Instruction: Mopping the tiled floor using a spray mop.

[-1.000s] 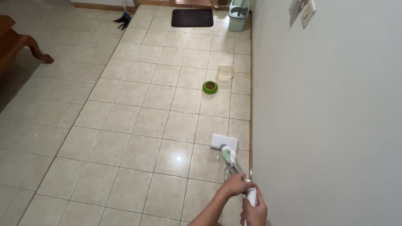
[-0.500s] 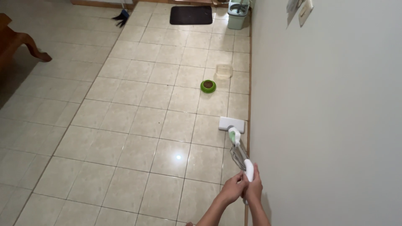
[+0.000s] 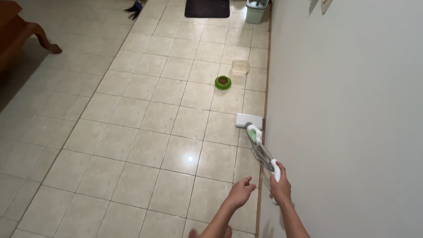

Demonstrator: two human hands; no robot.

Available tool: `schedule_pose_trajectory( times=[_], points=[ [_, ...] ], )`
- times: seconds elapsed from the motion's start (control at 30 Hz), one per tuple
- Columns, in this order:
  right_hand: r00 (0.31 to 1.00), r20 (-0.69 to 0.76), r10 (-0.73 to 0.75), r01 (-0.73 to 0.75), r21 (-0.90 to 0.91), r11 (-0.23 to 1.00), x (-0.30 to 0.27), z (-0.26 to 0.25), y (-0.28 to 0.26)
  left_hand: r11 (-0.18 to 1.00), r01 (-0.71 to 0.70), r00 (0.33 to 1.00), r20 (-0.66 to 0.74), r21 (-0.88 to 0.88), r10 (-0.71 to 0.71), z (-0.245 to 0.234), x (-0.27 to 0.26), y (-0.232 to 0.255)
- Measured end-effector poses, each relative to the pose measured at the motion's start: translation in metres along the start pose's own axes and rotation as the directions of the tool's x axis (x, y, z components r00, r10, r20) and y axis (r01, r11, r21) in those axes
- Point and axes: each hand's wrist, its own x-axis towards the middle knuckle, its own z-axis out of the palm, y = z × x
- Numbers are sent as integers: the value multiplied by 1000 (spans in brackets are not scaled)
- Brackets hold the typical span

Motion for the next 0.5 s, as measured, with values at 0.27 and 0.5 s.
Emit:
schedule_pose_trajectory(
  times=[0.27, 0.5],
  points=[
    [998, -8, 67, -67, -5, 998, -107, 1, 61, 994, -91, 995, 33, 53, 89, 25, -42, -55],
    [955, -169, -244, 232, -88, 969, -163, 55, 216, 971, -176, 984, 50, 161, 170, 34, -137, -121]
  ],
)
